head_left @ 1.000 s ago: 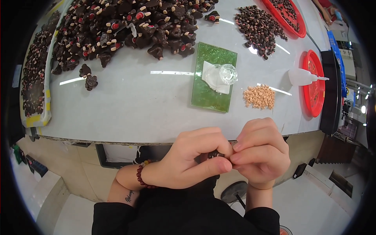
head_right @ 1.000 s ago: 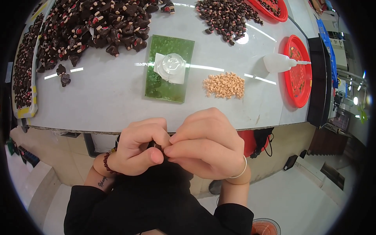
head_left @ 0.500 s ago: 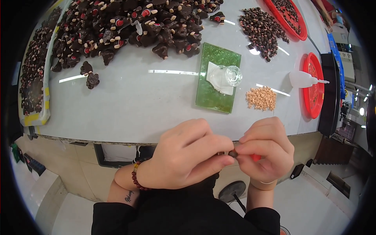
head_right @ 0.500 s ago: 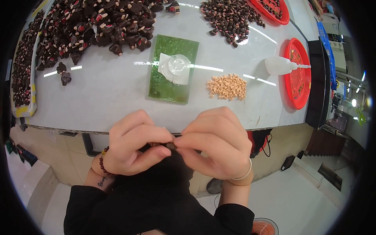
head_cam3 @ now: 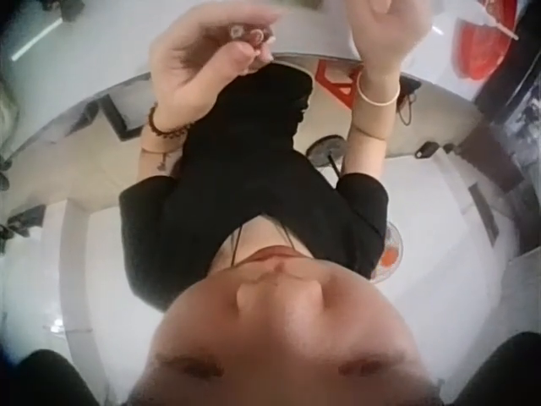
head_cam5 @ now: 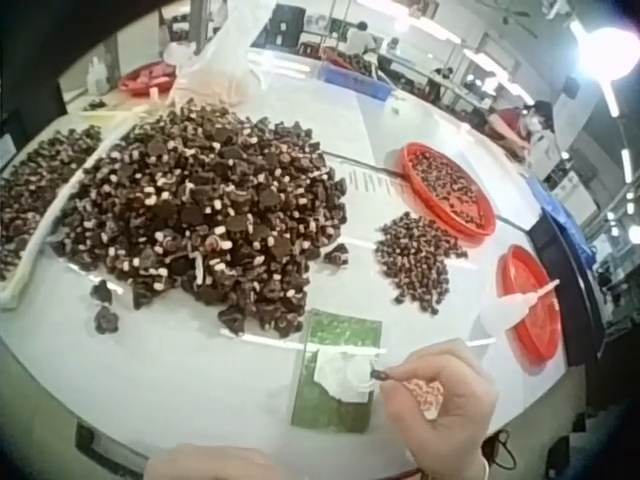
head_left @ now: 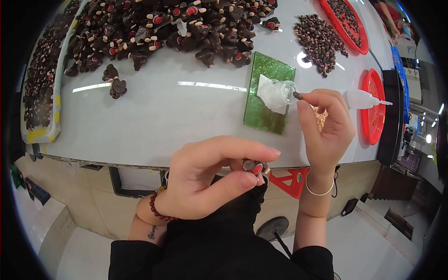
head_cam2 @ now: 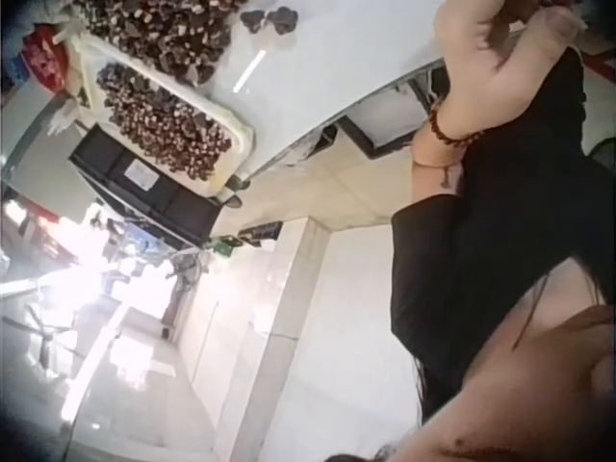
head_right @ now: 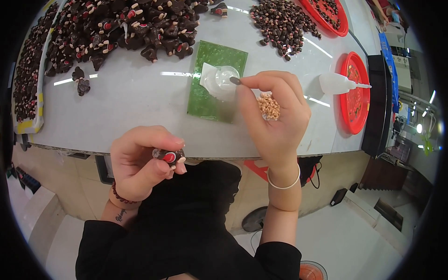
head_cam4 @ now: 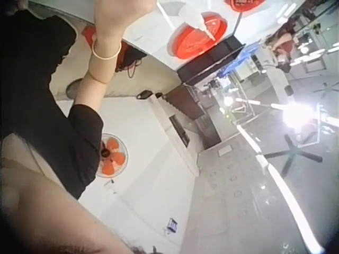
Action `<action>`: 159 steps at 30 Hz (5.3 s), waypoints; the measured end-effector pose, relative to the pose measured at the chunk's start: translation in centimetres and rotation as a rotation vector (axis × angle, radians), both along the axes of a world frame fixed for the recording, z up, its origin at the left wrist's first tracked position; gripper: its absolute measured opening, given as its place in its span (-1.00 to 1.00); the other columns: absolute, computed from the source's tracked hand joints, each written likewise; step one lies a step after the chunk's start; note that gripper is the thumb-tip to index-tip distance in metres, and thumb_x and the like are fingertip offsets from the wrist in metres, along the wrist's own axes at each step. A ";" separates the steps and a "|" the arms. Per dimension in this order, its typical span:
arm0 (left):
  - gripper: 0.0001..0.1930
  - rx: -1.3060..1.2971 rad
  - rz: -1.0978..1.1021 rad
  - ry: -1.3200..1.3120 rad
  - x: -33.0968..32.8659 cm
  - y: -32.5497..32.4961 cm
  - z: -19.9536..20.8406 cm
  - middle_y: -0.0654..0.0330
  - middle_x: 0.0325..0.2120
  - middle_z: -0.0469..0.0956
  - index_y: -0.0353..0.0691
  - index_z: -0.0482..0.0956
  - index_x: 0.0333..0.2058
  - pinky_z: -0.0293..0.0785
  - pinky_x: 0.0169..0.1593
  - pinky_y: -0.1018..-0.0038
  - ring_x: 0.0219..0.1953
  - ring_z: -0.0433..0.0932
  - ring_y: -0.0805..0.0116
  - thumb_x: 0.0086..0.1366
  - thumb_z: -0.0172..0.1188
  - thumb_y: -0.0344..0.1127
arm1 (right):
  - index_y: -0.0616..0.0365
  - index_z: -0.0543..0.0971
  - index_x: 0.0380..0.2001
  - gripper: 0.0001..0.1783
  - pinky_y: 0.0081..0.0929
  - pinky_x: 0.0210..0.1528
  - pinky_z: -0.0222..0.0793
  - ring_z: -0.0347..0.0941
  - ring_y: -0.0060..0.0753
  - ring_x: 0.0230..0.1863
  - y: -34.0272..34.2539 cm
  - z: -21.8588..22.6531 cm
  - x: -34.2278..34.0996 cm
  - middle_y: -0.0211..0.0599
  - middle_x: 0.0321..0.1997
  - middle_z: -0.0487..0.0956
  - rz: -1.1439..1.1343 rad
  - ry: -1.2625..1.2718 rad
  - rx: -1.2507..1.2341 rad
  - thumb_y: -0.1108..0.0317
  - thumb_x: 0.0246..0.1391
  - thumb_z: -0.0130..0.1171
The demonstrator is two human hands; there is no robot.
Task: The person assembles small decorative figurines by applying glue from a glue bottle to the base figurine, then attaching tiny parts and beads to it using a pick tool.
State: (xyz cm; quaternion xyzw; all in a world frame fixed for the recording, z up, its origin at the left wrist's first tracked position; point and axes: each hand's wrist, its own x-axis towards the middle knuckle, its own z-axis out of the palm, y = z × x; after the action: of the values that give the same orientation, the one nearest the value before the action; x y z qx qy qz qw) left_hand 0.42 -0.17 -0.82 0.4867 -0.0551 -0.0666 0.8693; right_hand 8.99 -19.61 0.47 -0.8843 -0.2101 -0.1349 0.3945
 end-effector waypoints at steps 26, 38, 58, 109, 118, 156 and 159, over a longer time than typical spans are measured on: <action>-0.55 0.150 -0.252 -0.014 0.8 0.2 1.1 0.10 -0.45 0.57 -0.51 0.46 -0.12 0.44 -0.40 0.65 -0.48 0.55 0.51 -0.05 0.33 -0.58 | -0.19 0.57 -0.38 -0.64 -0.58 -0.46 0.06 0.27 -0.64 -0.39 0.5 3.0 -5.4 -0.71 -0.32 0.39 0.265 -0.393 -0.062 0.44 -0.36 0.34; -0.67 0.270 -0.116 -0.150 0.8 -0.8 1.3 0.11 -0.50 0.58 -0.40 0.57 -0.27 0.34 -0.51 0.66 -0.59 0.50 0.51 -0.08 0.39 -0.49 | -0.14 0.59 -0.40 -0.66 -0.58 -0.45 0.03 0.26 -0.68 -0.36 0.0 3.4 -6.0 -0.76 -0.33 0.41 0.265 -0.390 -0.199 0.46 -0.37 0.33; -0.70 0.375 0.014 -0.340 1.0 -1.4 0.4 0.21 -0.56 0.58 -0.33 0.59 -0.31 0.31 -0.52 0.62 -0.62 0.47 0.46 -0.05 0.39 -0.34 | -0.13 0.60 -0.44 -0.70 -0.61 -0.45 0.08 0.27 -0.70 -0.38 0.2 3.5 -6.3 -0.74 -0.36 0.39 0.224 -0.340 -0.199 0.45 -0.37 0.35; -0.57 0.370 0.019 -0.403 0.8 -1.4 0.4 0.22 -0.56 0.57 -0.30 0.59 -0.29 0.29 -0.57 0.60 -0.61 0.47 0.45 -0.16 0.46 -0.22 | -0.14 0.57 -0.42 -0.71 -0.57 -0.31 0.21 0.25 -0.67 -0.35 0.3 2.7 -6.8 -0.72 -0.35 0.37 0.275 -0.312 -0.098 0.46 -0.32 0.32; -0.78 0.815 0.789 -0.289 1.7 8.7 0.5 0.26 -0.42 0.55 -0.31 0.57 -0.27 0.33 -0.43 0.71 -0.49 0.40 0.62 0.04 0.25 -0.54 | -0.14 0.52 -0.45 -0.76 -0.53 -0.45 0.17 0.33 -0.57 -0.47 -0.2 2.2 -6.5 -0.61 -0.40 0.40 0.223 -0.258 -0.146 0.42 -0.26 0.31; -0.84 1.475 0.508 -0.073 1.2 6.8 0.3 0.32 -0.61 0.31 -0.28 0.49 -0.31 0.12 -0.54 0.65 -0.61 0.17 0.58 0.09 0.19 -0.46 | 0.19 0.54 -0.51 -0.79 -0.50 -0.42 0.26 0.27 -0.34 -0.43 -4.6 -1.6 -2.8 -0.37 -0.41 0.41 -0.007 -0.176 -0.306 0.61 -0.34 0.26; -0.82 1.074 0.532 -0.194 0.5 6.4 0.0 0.30 -0.58 0.38 -0.31 0.48 -0.32 0.20 -0.48 0.65 -0.59 0.25 0.55 0.07 0.22 -0.44 | 0.22 0.50 -0.50 -0.80 -0.48 -0.38 0.27 0.28 -0.31 -0.39 -4.5 -1.3 -2.8 -0.31 -0.38 0.39 0.037 -0.110 -0.265 0.62 -0.31 0.24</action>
State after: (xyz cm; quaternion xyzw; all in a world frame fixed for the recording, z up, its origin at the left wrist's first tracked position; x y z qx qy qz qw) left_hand 0.91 6.21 -0.86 0.8581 0.0306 0.1793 0.4802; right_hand 6.22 -24.10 -0.83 -0.9159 -0.2635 -0.1469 0.2648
